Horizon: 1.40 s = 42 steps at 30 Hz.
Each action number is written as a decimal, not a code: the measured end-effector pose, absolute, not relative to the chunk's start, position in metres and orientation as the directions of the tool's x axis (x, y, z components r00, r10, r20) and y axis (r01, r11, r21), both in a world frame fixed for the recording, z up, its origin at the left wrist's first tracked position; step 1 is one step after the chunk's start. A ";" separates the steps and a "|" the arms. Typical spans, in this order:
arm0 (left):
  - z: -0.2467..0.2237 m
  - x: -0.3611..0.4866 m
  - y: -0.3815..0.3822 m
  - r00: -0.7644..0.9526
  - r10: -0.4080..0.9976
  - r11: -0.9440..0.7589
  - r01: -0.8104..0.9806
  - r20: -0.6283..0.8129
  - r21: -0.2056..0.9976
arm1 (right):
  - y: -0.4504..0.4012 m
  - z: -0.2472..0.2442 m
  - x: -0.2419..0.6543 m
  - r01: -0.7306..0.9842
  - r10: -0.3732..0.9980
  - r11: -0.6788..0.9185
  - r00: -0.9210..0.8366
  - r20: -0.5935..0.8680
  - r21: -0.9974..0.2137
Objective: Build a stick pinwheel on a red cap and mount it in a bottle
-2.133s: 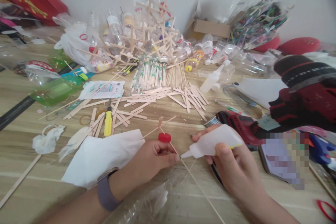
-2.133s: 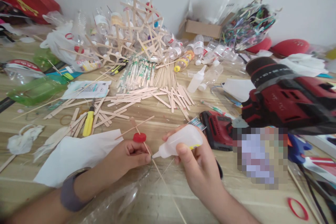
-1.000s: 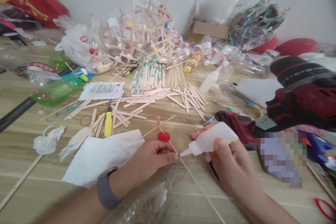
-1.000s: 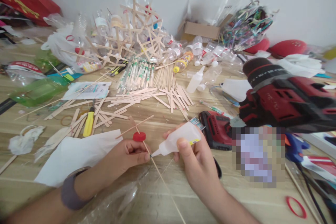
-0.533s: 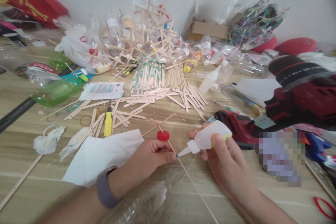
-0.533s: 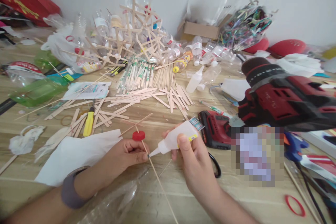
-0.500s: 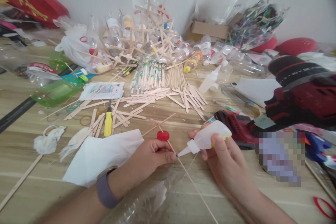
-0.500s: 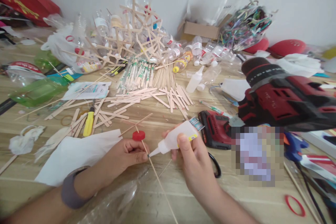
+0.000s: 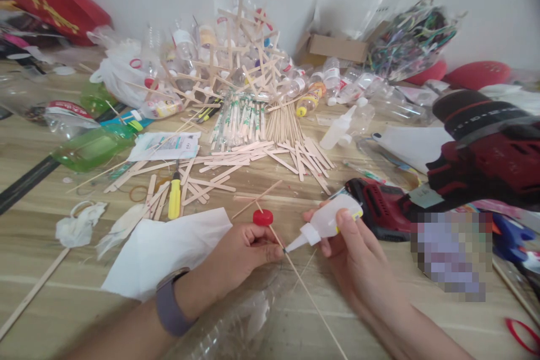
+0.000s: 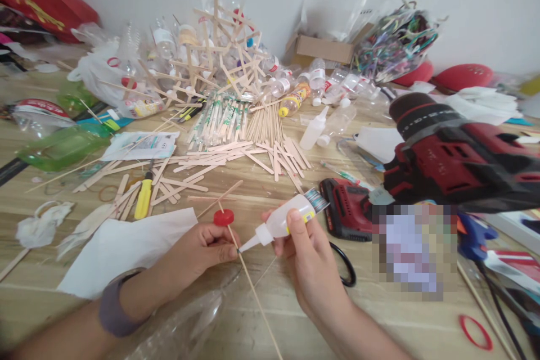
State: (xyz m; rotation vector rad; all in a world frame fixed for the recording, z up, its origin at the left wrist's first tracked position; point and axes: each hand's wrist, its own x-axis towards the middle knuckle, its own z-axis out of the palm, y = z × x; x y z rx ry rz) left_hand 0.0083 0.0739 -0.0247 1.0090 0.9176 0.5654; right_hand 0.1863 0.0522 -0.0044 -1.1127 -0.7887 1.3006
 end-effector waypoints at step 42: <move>-0.017 0.013 0.071 0.311 0.843 0.449 0.040 -0.438 0.892 | 0.040 0.001 0.195 -0.080 0.971 0.207 0.137 0.195 -0.975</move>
